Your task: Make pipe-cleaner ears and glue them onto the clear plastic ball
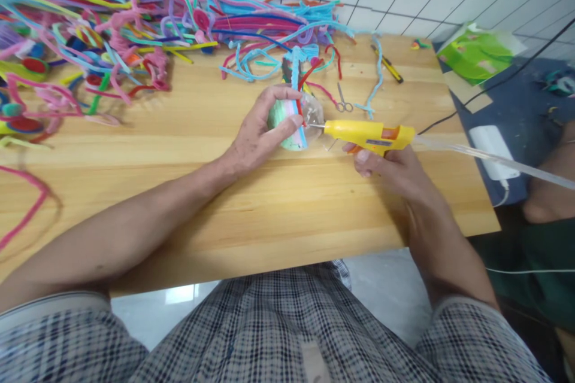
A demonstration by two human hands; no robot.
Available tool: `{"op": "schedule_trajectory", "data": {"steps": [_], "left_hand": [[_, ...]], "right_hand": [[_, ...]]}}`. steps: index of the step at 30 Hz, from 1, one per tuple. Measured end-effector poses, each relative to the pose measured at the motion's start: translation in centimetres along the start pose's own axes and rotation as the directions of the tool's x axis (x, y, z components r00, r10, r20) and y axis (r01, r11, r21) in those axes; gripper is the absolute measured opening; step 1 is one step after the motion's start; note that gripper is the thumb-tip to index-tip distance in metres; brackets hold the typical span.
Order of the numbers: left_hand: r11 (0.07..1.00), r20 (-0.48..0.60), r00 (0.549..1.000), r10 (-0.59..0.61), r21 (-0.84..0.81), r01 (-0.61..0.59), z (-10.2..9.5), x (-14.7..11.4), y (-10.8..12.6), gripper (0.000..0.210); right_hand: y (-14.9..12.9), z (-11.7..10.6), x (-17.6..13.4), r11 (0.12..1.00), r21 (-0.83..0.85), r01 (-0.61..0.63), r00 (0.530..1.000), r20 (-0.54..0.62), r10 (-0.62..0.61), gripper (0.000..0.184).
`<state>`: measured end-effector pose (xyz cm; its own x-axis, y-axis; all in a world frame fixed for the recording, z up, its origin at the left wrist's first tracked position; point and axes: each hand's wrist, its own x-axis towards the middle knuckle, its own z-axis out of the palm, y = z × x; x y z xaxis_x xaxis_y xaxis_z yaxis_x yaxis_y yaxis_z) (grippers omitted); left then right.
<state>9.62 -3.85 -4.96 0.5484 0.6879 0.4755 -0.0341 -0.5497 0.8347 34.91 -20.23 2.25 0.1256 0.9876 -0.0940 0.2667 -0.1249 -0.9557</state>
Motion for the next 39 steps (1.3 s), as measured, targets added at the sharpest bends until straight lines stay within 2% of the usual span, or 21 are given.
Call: {"op": "schedule_trajectory", "data": {"steps": [4, 18, 27, 34, 39], "left_hand": [[1.000, 0.000, 1.000, -0.003, -0.010, 0.003, 0.00, -0.03, -0.04, 0.055], [0.998, -0.024, 0.999, 0.037, -0.044, -0.038, 0.12, 0.09, -0.36, 0.053], [0.998, -0.025, 0.999, 0.040, -0.051, -0.041, 0.08, 0.11, -0.34, 0.050], [0.998, -0.022, 0.999, 0.037, -0.045, -0.038, -0.02, 0.10, -0.31, 0.053], [0.998, -0.018, 0.999, 0.037, -0.050, -0.038, 0.03, 0.17, -0.20, 0.053]], "right_hand": [[-0.11, -0.14, 0.02, 1.000, -0.001, -0.010, 1.000, -0.019, 0.010, 0.057], [0.17, -0.10, 0.14, 1.000, -0.021, -0.001, 0.999, 0.037, 0.002, 0.057], [0.02, 0.16, 0.08, 0.999, 0.033, -0.008, 1.000, 0.018, 0.008, 0.058], [0.29, 0.04, 0.10, 0.999, -0.029, -0.018, 1.000, 0.014, 0.018, 0.057], [0.20, 0.26, 0.16, 1.000, -0.016, -0.011, 1.000, 0.006, 0.011, 0.056]]}}
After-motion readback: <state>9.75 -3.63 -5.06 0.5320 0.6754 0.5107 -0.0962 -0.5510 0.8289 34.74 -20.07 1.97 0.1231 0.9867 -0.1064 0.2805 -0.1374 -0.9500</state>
